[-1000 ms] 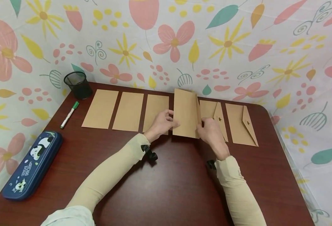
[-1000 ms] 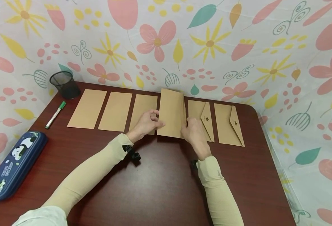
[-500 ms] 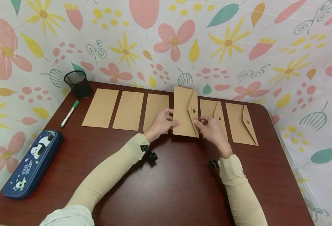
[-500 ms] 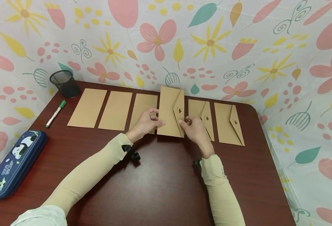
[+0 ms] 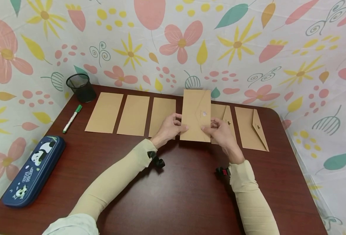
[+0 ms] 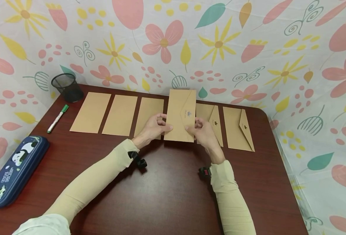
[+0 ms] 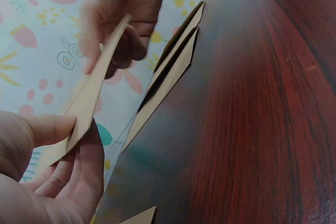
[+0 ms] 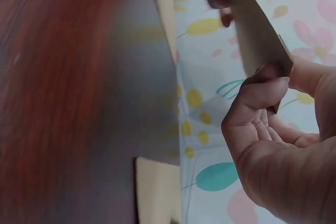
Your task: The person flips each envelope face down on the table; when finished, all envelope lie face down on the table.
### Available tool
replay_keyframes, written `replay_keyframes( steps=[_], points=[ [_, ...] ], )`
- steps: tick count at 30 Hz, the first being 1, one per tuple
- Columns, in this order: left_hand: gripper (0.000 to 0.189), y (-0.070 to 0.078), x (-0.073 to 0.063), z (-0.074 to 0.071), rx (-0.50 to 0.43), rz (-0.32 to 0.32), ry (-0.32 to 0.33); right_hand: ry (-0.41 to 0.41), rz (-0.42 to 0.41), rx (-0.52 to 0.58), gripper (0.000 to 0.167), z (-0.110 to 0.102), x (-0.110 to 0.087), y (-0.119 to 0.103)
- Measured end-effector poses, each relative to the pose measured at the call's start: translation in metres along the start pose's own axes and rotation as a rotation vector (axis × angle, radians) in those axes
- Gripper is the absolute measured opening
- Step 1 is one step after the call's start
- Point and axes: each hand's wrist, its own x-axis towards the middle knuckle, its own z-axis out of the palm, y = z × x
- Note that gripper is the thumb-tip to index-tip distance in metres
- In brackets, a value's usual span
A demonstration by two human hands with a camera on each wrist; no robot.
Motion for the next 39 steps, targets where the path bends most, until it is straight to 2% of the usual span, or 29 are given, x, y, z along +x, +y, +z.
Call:
replay_keyframes(
  steps=[4,7,10,12,16,18,23,28,33,35,39],
  points=[
    [0.053,0.001,-0.001,0.003,0.064,0.016,0.039,-0.003,-0.024,0.088,0.047,0.001,-0.004,-0.008],
    [0.05,0.003,-0.002,0.006,0.167,0.052,0.098,0.012,-0.029,0.098,0.048,0.002,-0.007,-0.013],
    [0.043,0.006,-0.005,0.011,0.287,0.129,0.16,0.021,-0.02,0.079,0.052,0.004,-0.011,-0.017],
    [0.037,0.009,-0.007,0.014,0.356,0.205,0.173,0.023,-0.013,0.073,0.054,0.006,-0.013,-0.02],
    [0.028,0.018,-0.014,0.019,0.457,0.345,0.137,0.019,0.001,0.071,0.059,0.009,-0.016,-0.024],
    [0.028,0.021,-0.017,0.021,0.493,0.383,0.123,0.018,0.002,0.071,0.062,0.01,-0.016,-0.025],
    [0.031,0.023,-0.019,0.022,0.452,0.391,0.107,-0.015,-0.037,0.061,0.068,0.012,-0.015,-0.027],
    [0.035,0.021,-0.02,0.021,0.417,0.378,0.112,-0.084,-0.083,0.06,0.07,0.015,-0.015,-0.027],
    [0.053,0.022,-0.022,0.019,0.322,0.334,0.114,-0.161,-0.121,0.087,0.07,0.019,-0.014,-0.028],
    [0.057,0.022,-0.022,0.018,0.267,0.321,0.103,-0.163,-0.132,0.078,0.071,0.02,-0.014,-0.028],
    [0.05,0.024,-0.022,0.017,0.205,0.301,0.087,-0.137,-0.149,0.018,0.071,0.022,-0.013,-0.028]
  ],
)
